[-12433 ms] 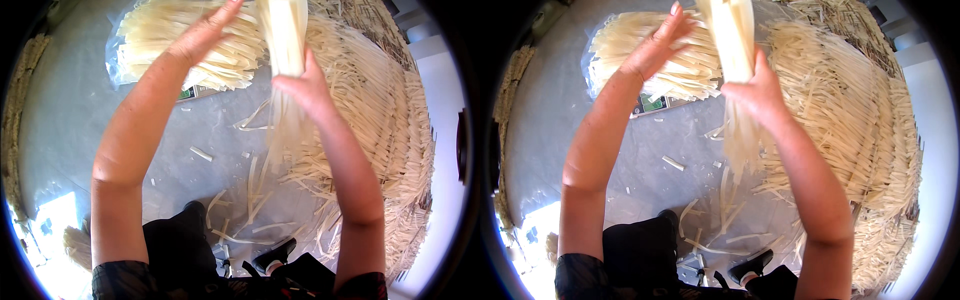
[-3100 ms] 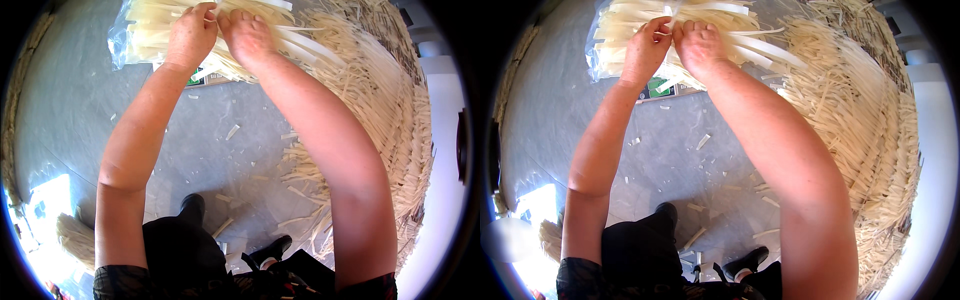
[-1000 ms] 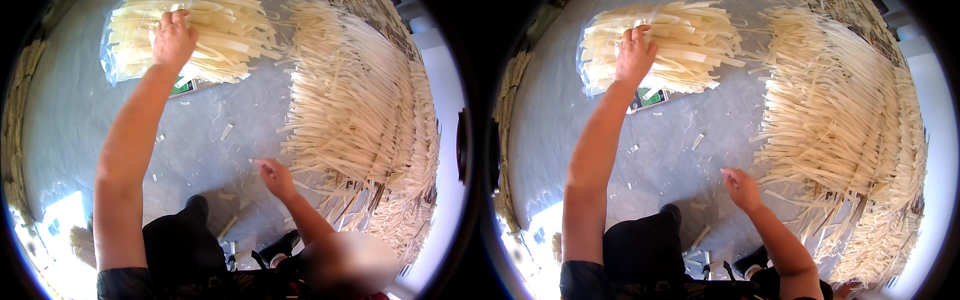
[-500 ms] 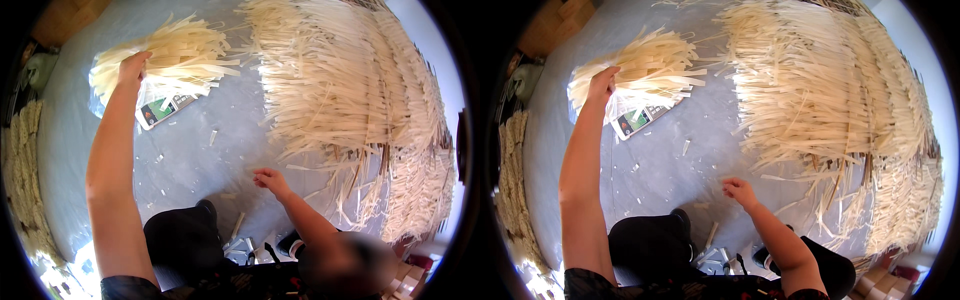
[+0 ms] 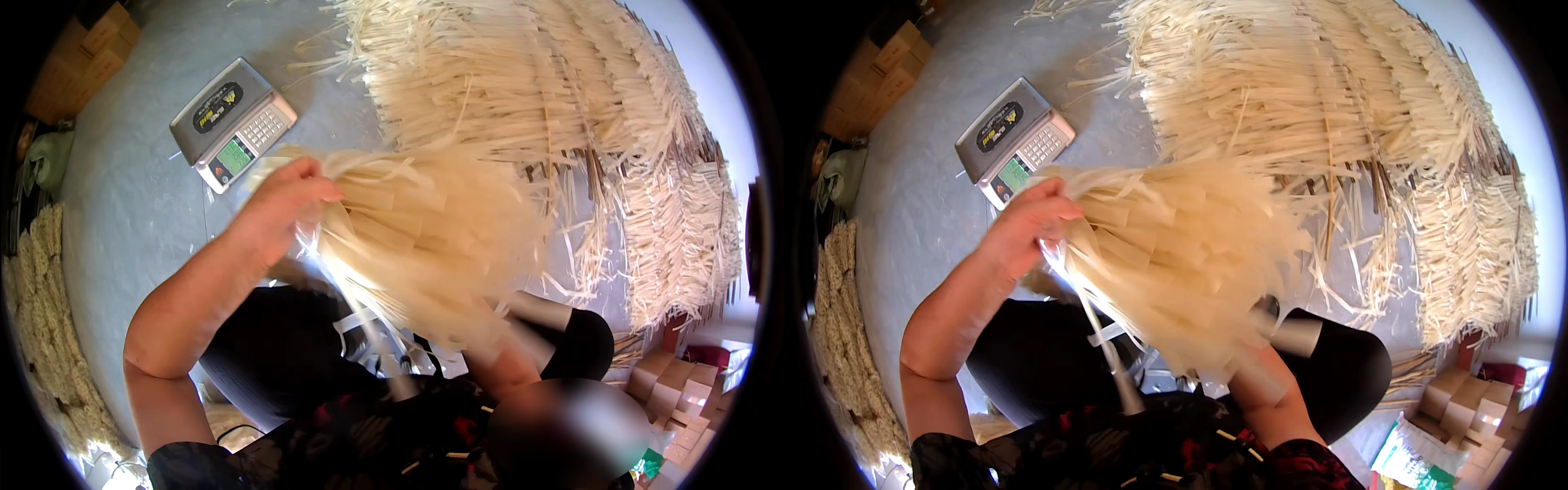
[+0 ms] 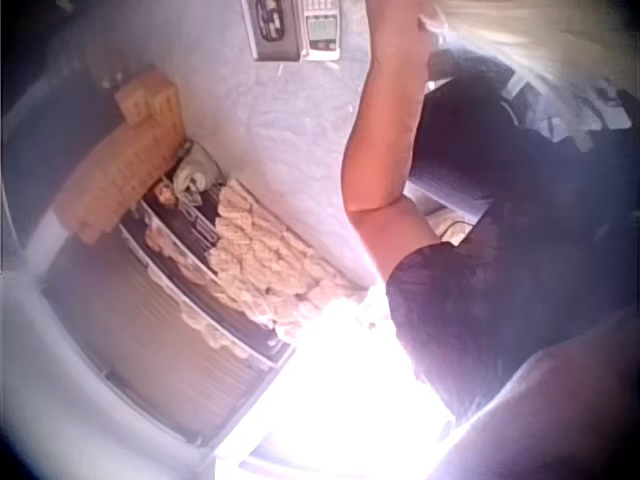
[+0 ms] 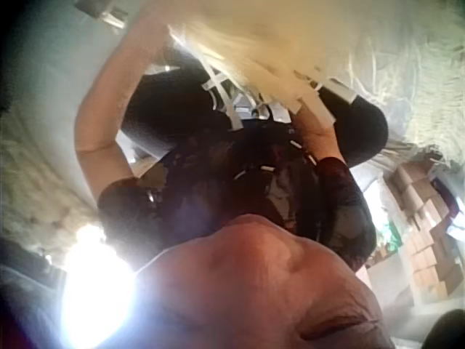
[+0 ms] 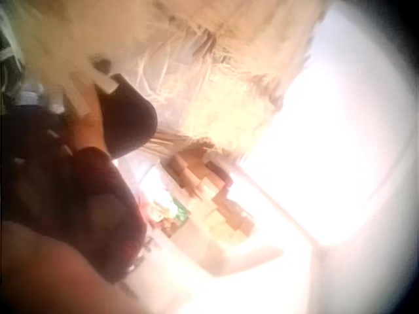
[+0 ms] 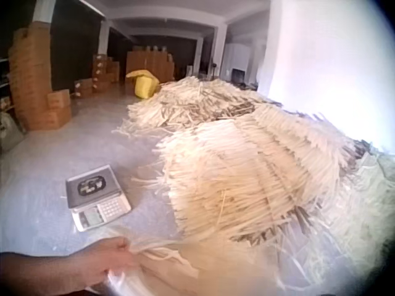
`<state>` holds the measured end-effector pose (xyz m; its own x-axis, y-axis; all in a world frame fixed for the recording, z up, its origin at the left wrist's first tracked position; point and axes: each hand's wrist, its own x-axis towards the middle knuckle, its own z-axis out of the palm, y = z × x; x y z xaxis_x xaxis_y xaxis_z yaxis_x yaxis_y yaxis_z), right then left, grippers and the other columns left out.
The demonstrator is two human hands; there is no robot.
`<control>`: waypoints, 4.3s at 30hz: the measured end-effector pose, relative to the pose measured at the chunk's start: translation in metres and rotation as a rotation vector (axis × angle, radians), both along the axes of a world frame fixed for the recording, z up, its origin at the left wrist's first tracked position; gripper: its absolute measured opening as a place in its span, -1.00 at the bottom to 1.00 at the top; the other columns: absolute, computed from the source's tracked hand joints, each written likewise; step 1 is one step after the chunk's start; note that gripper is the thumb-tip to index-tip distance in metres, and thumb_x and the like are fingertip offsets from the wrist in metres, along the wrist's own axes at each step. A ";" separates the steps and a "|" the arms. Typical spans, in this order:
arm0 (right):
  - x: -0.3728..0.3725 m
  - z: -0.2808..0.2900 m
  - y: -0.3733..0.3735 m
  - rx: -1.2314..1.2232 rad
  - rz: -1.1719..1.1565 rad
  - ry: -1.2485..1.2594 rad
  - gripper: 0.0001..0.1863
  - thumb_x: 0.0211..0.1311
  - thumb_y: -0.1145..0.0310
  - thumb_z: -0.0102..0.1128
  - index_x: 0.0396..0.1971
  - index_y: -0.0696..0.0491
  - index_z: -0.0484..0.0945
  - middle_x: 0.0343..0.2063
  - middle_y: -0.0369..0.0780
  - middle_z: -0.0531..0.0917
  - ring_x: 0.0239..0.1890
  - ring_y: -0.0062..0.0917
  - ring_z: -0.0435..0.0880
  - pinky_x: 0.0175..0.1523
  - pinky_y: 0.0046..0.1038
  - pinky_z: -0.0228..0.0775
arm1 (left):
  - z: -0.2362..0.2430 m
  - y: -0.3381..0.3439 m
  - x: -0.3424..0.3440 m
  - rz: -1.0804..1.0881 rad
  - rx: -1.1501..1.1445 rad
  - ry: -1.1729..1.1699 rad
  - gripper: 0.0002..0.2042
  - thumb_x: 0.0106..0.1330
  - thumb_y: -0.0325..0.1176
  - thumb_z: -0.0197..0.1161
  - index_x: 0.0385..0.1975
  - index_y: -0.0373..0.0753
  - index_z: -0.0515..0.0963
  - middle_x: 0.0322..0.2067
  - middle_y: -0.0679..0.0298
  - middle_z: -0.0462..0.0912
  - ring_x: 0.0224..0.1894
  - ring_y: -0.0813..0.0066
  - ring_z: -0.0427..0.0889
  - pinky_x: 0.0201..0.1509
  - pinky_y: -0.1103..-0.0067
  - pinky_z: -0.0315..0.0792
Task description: The person prepares bundles of straw strips, weighs them on a scale, and then weaves the strips onto wooden rods.
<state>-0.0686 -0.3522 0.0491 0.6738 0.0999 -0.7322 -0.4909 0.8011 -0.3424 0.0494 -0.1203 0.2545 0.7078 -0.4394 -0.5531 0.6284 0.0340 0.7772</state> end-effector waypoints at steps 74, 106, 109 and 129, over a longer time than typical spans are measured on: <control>-0.049 0.233 -0.107 -0.627 0.018 -0.706 -0.81 0.19 0.35 0.10 -0.59 0.05 0.43 -0.72 -0.38 0.36 -0.74 -0.71 0.24 -0.65 -0.65 0.02 | 0.002 0.008 -0.065 0.396 0.013 -0.481 -0.69 0.32 -0.37 0.06 0.02 -0.34 0.49 -0.30 0.30 0.58 -0.35 0.61 0.54 -0.26 0.66 0.47; -0.133 0.104 0.032 -0.955 1.797 -1.062 -0.84 0.04 0.38 0.12 -0.37 0.10 0.52 -0.42 -0.07 0.63 -0.34 -0.17 0.64 -0.24 -0.19 0.45 | 0.023 -0.013 -0.081 0.144 0.131 -0.475 -0.70 0.28 -0.36 0.06 -0.02 -0.21 0.56 -0.74 0.54 0.29 -0.66 0.76 0.31 -0.53 0.73 0.27; -0.127 0.011 0.019 -1.390 2.337 -0.787 -0.79 0.06 0.40 0.08 -0.28 0.04 0.58 -0.29 -0.11 0.65 -0.20 -0.18 0.65 -0.15 -0.20 0.50 | 0.035 -0.004 -0.083 0.194 0.139 -0.561 -0.71 0.27 -0.38 0.09 -0.04 -0.22 0.57 -0.73 0.55 0.26 -0.66 0.79 0.25 -0.53 0.77 0.26; -0.151 -0.110 0.081 -1.205 2.294 -1.081 -0.72 0.19 0.37 -0.02 -0.08 -0.04 0.49 -0.21 -0.12 0.57 -0.20 -0.26 0.62 -0.17 -0.30 0.48 | 0.045 0.017 -0.100 0.301 0.386 -0.610 -0.73 0.32 -0.43 0.03 -0.06 -0.28 0.57 -0.76 0.58 0.13 -0.71 0.83 0.09 -0.60 0.79 0.08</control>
<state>-0.2193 -0.2715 -0.0612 0.2018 0.6763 -0.7084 0.6079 -0.6536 -0.4508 -0.0501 -0.1037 0.2997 0.9940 -0.0360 -0.1028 0.0932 -0.2077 0.9737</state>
